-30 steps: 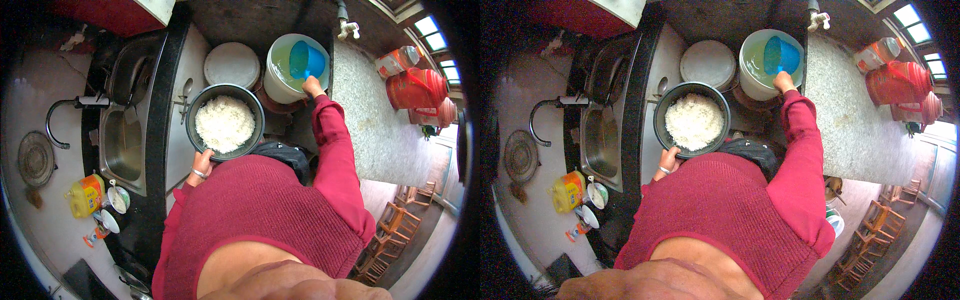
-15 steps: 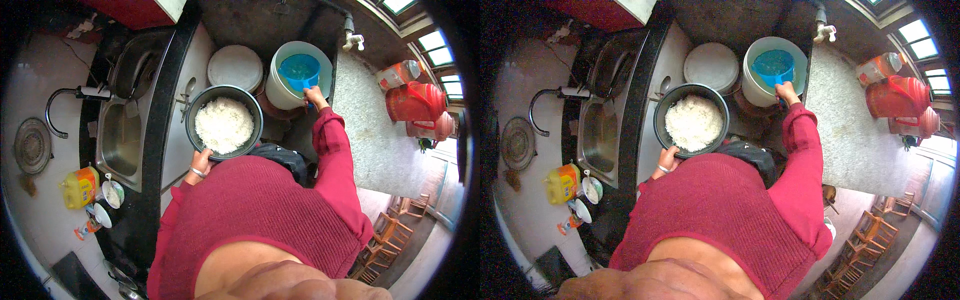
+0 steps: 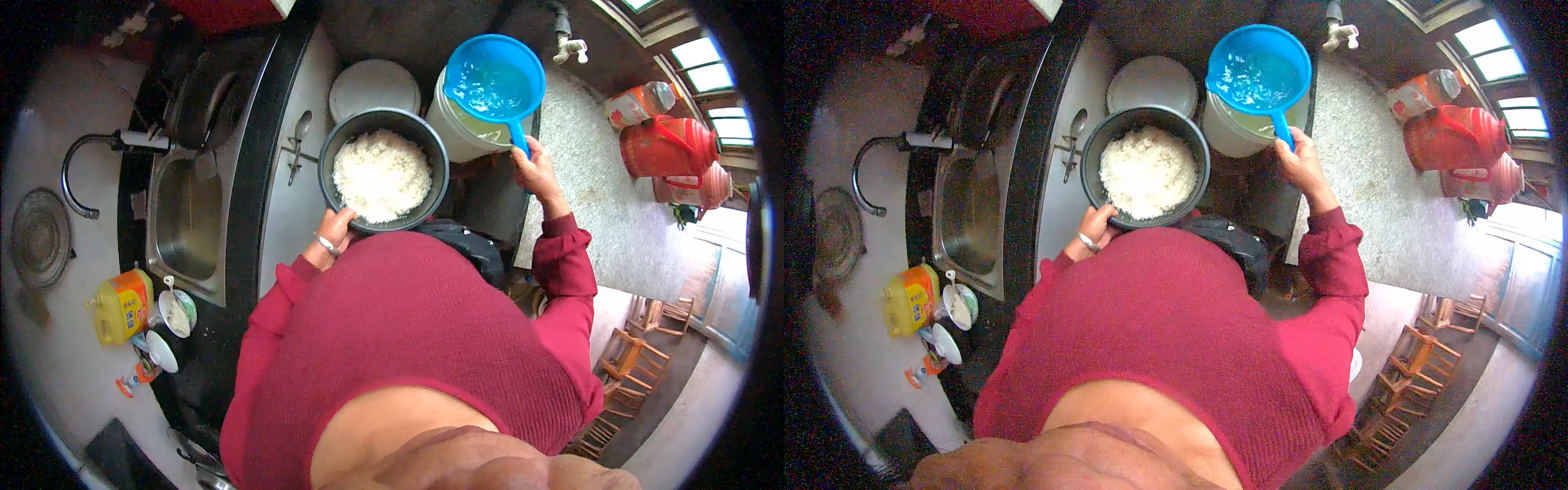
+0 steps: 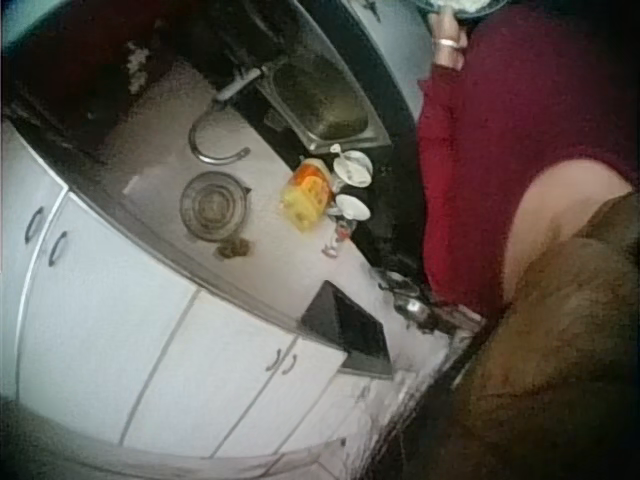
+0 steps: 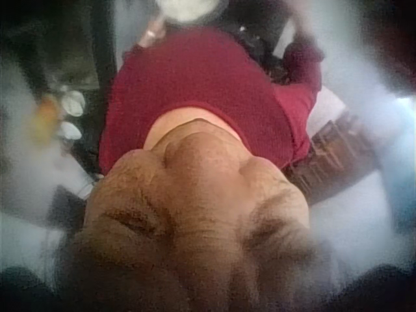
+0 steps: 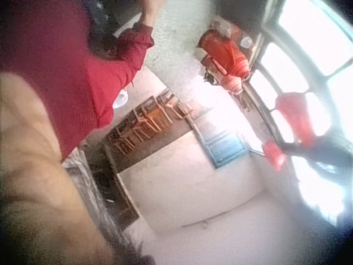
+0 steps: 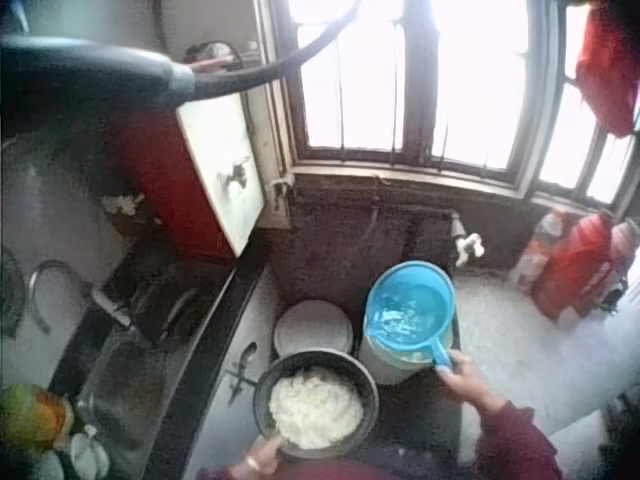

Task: The person washes rice in a black pot by adding water from a tap and a bucket, swirling the rice by hand, and draining the water.

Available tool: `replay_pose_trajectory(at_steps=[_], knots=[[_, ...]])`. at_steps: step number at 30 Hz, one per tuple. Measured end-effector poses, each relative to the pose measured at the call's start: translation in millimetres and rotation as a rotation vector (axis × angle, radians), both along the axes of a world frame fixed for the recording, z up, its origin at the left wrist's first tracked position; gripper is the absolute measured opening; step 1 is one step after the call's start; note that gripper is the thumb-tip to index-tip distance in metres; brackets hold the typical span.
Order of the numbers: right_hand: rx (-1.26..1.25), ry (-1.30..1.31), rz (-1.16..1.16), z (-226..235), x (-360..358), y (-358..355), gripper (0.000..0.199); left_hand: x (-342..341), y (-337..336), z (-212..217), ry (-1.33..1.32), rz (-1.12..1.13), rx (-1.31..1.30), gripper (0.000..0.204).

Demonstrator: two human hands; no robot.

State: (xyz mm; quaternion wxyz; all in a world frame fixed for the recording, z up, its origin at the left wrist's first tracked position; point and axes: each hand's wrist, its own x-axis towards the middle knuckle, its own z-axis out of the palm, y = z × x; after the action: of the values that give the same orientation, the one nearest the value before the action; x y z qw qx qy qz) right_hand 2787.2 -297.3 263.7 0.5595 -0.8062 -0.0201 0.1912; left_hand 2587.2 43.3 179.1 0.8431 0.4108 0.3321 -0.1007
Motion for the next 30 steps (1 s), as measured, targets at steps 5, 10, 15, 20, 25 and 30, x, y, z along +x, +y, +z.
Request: replay_pose_trajectory(at_steps=[5, 10, 15, 20, 25, 30], knots=[[-0.337, -0.392, 0.157, 46.3, -46.2, 9.7, 0.021, 11.2, 0.6, 9.2, -0.014, -0.050, -0.047, 0.030], [-0.442, -0.545, 0.273, 66.0, -71.1, 13.4, 0.028, 12.9, 6.8, -7.6, -0.114, -0.107, -0.045, 0.044], [-0.488, -0.611, 0.285, 70.3, -84.4, 16.7, 0.034, 15.3, 8.6, -0.3, -0.119, -0.090, -0.019, 0.028], [-0.543, -0.643, 0.266, 71.8, -85.3, 15.1, 0.041, 16.4, 11.6, 2.3, -0.105, -0.124, -0.032, 0.025], [-0.536, -0.681, 0.248, 83.1, -86.3, 21.1, 0.042, 18.8, 11.2, 8.3, -0.127, -0.143, -0.013, 0.028], [-0.492, -0.634, 0.221, 88.7, -86.8, 24.1, 0.041, 17.8, 12.4, 6.0, -0.153, -0.160, -0.025, 0.030]])
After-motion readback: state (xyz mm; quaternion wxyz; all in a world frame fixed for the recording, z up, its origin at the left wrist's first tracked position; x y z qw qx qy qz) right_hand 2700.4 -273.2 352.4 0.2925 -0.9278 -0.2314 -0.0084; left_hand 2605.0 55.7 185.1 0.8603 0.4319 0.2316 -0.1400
